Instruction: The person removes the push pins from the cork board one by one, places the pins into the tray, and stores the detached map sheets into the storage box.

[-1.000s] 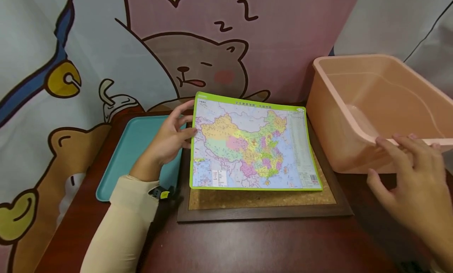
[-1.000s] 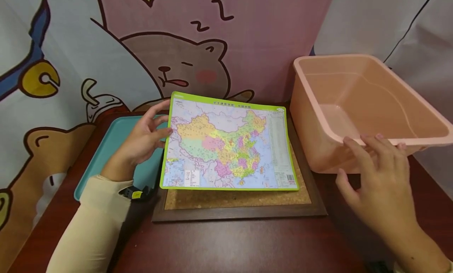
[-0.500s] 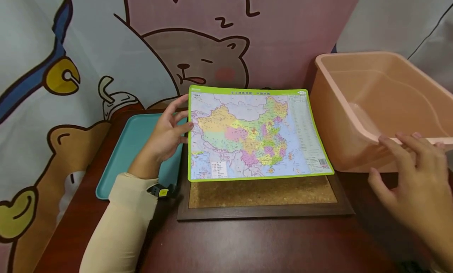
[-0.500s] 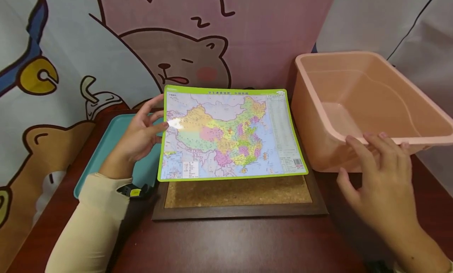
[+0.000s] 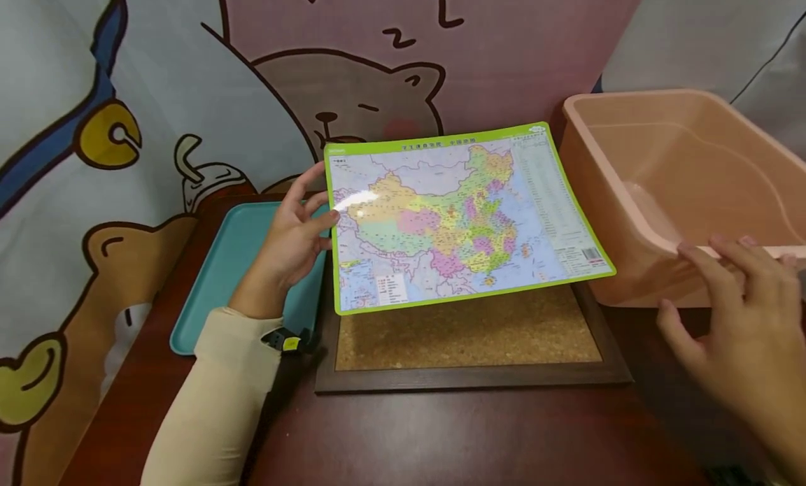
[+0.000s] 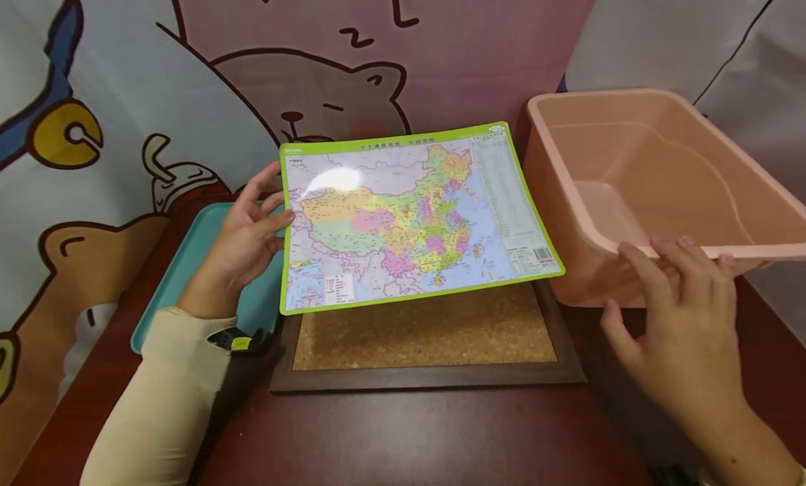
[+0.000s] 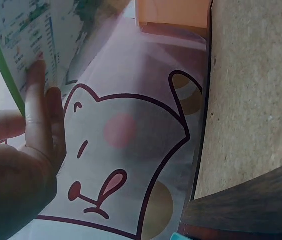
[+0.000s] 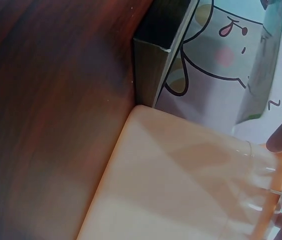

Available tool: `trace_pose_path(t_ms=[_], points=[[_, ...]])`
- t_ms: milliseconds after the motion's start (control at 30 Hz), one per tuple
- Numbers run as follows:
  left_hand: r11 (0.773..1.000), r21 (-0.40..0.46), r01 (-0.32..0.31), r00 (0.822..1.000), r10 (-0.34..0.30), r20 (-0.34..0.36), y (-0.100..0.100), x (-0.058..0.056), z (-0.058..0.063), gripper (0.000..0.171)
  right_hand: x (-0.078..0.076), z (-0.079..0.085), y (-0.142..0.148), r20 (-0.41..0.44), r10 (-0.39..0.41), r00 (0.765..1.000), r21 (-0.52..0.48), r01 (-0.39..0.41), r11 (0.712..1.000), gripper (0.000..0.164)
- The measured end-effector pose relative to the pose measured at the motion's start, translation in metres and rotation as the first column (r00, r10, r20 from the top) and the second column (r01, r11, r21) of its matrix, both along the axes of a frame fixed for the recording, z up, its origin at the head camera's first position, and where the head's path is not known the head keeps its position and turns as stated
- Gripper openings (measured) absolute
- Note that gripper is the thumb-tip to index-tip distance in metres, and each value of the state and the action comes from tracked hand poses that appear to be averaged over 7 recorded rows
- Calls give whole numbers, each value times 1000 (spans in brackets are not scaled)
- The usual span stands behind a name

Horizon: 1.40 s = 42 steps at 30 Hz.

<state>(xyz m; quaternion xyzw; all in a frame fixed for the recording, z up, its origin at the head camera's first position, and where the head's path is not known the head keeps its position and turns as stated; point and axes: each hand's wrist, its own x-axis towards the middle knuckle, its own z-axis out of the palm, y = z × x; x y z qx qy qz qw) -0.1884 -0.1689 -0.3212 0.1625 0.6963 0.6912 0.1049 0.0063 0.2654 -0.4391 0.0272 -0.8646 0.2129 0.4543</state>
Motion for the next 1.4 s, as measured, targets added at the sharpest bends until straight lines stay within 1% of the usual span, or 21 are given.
trace_pose_path(t_ms=[167, 300, 400, 500, 600, 700, 900, 1033, 1233, 1400], points=[[1000, 11, 2, 1000, -1, -9, -3, -1, -3, 69, 5, -18, -6, 45, -12, 999, -19, 13, 1000, 69], [1000, 14, 3, 1000, -3, -16, -2, -3, -3, 68, 7, -32, -11, 31, -23, 999, -50, 24, 998, 68], [1000, 16, -1, 1000, 1, 6, 0, -3, -4, 69, 9, -42, -16, 32, -32, 999, -78, 34, 996, 68], [1000, 18, -12, 1000, 12, 20, -1, -4, -5, 70, 10, -48, -23, 32, -42, 999, -86, 45, 995, 69], [1000, 19, -14, 1000, 13, 17, -2, -6, -5, 69, 10, -54, -30, 25, -53, 998, -93, 55, 994, 69], [1000, 24, -3, 1000, 3, 8, -3, -6, -5, 69, 9, -60, -36, 13, -66, 998, -99, 67, 993, 70], [1000, 9, 16, 1000, -16, 26, -2, -6, -8, 68, 9, -72, -50, 7, -94, 996, -119, 94, 988, 70], [999, 25, 24, 999, -24, 32, -2, -7, -8, 68, 9, -66, -58, -14, -105, 994, -109, 103, 989, 69], [999, 33, 24, 999, -25, 37, -2, -6, -10, 66, 13, -58, -68, -1, -123, 992, -96, 122, 988, 70], [998, 31, 46, 999, -47, 27, -3, -6, -13, 65, 15, -51, -76, -15, -141, 990, -82, 140, 987, 70]])
